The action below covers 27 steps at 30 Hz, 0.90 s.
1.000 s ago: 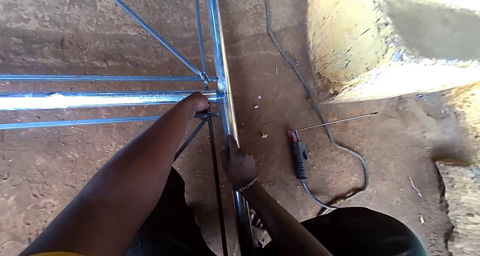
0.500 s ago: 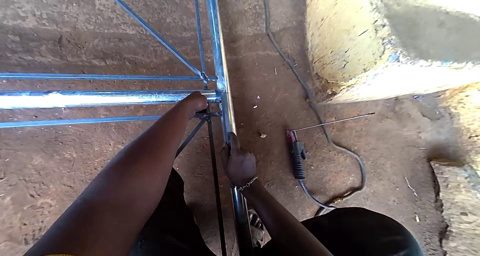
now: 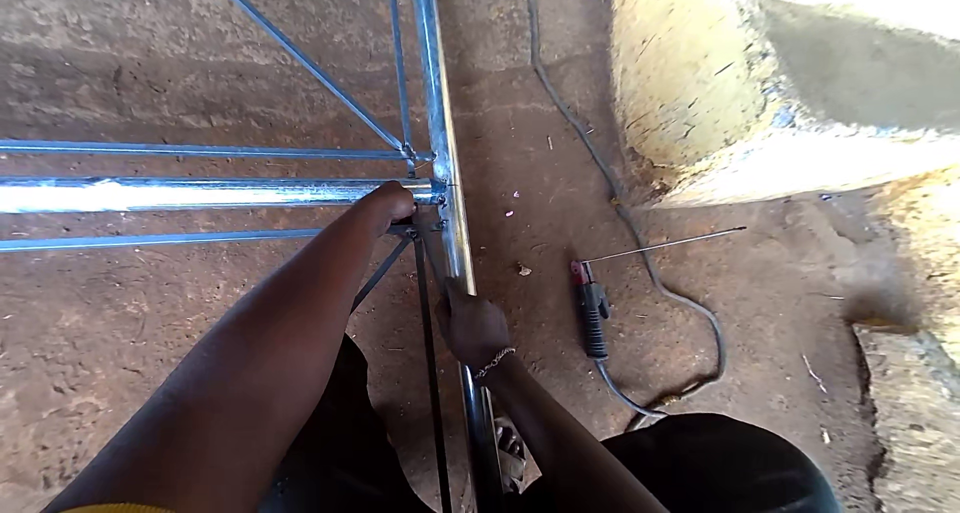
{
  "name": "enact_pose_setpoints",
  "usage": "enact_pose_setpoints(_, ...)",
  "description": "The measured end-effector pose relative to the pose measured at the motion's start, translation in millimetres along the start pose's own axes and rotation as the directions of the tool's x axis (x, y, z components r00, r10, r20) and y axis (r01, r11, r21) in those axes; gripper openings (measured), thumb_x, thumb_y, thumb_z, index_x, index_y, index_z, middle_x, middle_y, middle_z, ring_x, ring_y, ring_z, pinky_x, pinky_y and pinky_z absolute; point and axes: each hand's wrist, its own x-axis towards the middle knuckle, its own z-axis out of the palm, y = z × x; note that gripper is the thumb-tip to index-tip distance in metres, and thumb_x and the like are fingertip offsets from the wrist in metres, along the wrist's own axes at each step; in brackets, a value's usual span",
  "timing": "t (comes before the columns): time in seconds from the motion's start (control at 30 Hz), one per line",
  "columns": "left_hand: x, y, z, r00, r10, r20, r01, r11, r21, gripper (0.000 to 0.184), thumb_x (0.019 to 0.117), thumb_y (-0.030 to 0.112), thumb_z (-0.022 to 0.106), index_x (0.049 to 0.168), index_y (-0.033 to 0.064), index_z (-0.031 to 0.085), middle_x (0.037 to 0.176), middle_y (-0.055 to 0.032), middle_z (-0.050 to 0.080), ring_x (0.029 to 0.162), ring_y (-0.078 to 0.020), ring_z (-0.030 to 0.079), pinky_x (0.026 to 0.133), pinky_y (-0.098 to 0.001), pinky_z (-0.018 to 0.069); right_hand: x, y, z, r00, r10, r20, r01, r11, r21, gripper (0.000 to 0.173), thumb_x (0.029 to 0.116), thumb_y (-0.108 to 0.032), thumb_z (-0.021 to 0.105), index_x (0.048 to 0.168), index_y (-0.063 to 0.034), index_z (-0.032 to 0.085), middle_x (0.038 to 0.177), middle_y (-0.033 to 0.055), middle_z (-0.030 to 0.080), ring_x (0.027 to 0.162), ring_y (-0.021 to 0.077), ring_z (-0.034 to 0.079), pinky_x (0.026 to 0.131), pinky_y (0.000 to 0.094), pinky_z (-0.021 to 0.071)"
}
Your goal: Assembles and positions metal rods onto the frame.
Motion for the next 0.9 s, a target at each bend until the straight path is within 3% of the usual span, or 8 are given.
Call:
enact_pose_setpoints(0.13,-2.6,3.0,-1.7,1.000,0.007,0.009,-0.007,1.000,0.020,0.028,0.1045,0.010,0.053,0.128,-0.0037,0.055,0.117,-0.0193,0.059,0.099,-0.0252,0.062,0.085,-0.0430,0.0547,1.8,7.7,15.9,0.951,-0.103,-0.291,0.109,0.994,0.004,0.042,0.1022,-0.025,0.052,0.135,-0.0039,0.065,0.067,0.0121,0.068,0.057,0.0324,0.070,0.049,0.0492,0.0546)
enact_pose_setpoints(0.23,-0.3,-0.9,-1.8,1.000,-0.005,0.010,0.005,1.000,0.026,0.026,0.1038,0.011,0.054,0.126,-0.0016,0.057,0.114,-0.0172,0.060,0.098,-0.0238,0.063,0.084,-0.0420,0.0559,5.6,-0.4,0.4,1.000,0.017,0.018,-0.016,1.000,-0.027,0.042,0.1062,-0.030,0.046,0.141,-0.0110,0.058,0.080,0.0139,0.072,0.074,0.0352,0.073,0.063,0.0528,0.0571)
enact_pose_setpoints(0.3,1.9,1.8,-2.4,1.000,0.000,0.024,0.000,1.000,0.011,0.024,0.1050,0.011,0.052,0.124,-0.0022,0.057,0.112,-0.0169,0.061,0.094,-0.0225,0.064,0.082,-0.0401,0.0563,4.7,2.9,1.3,1.000,0.027,-0.005,-0.027,1.000,0.009,0.043,0.1061,-0.029,0.047,0.142,-0.0093,0.060,0.079,0.0143,0.073,0.073,0.0353,0.073,0.062,0.0529,0.0572)
enact_pose_setpoints(0.47,3.2,-3.4,-8.1,0.997,0.012,0.075,-0.018,0.996,0.083,0.029,0.1031,0.016,0.059,0.126,-0.0019,0.061,0.118,-0.0174,0.063,0.102,-0.0229,0.064,0.091,-0.0411,0.0527,4.0,8.8,-0.5,0.989,0.086,0.117,-0.108,0.975,0.192,0.038,0.1088,-0.031,0.045,0.138,-0.0104,0.060,0.086,0.0163,0.072,0.080,0.0359,0.073,0.070,0.0554,0.0579)
enact_pose_setpoints(0.6,6.5,-4.9,-5.3,0.998,-0.010,0.055,-0.001,0.980,0.197,0.025,0.1016,0.015,0.061,0.120,-0.0019,0.063,0.112,-0.0158,0.064,0.098,-0.0226,0.062,0.089,-0.0422,0.0517,5.5,4.9,-4.3,0.994,0.107,0.013,-0.104,0.932,0.347,0.039,0.1096,-0.029,0.044,0.137,-0.0074,0.062,0.084,0.0179,0.071,0.076,0.0359,0.071,0.067,0.0562,0.0567)
enact_pose_setpoints(0.67,7.0,-5.5,-4.1,0.999,0.000,0.040,-0.010,0.970,0.243,0.027,0.1036,0.020,0.060,0.119,-0.0011,0.064,0.110,-0.0152,0.064,0.096,-0.0223,0.062,0.088,-0.0426,0.0510,11.0,3.3,-10.6,0.994,0.100,0.032,-0.103,0.880,0.464,0.038,0.1103,-0.031,0.045,0.133,-0.0071,0.063,0.083,0.0162,0.069,0.075,0.0336,0.069,0.067,0.0551,0.0555)
enact_pose_setpoints(0.77,7.8,-7.9,-2.1,0.999,0.032,0.042,-0.043,0.960,0.276,0.031,0.1023,0.021,0.062,0.122,-0.0025,0.064,0.117,-0.0181,0.065,0.105,-0.0266,0.062,0.094,-0.0488,0.0488,21.3,5.1,-18.3,0.985,0.080,0.155,-0.165,0.718,0.677,0.035,0.1102,-0.030,0.047,0.123,-0.0046,0.068,0.091,0.0129,0.069,0.082,0.0268,0.066,0.077,0.0510,0.0526)
enact_pose_setpoints(0.9,6.3,-8.0,1.0,0.999,0.033,0.015,-0.036,0.958,0.283,0.032,0.1010,0.024,0.065,0.120,-0.0017,0.065,0.116,-0.0173,0.065,0.105,-0.0259,0.061,0.094,-0.0484,0.0487,24.0,8.1,-16.6,0.976,0.067,0.208,-0.201,0.648,0.735,0.034,0.1105,-0.029,0.047,0.119,-0.0030,0.068,0.092,0.0135,0.068,0.083,0.0269,0.065,0.077,0.0507,0.0513)
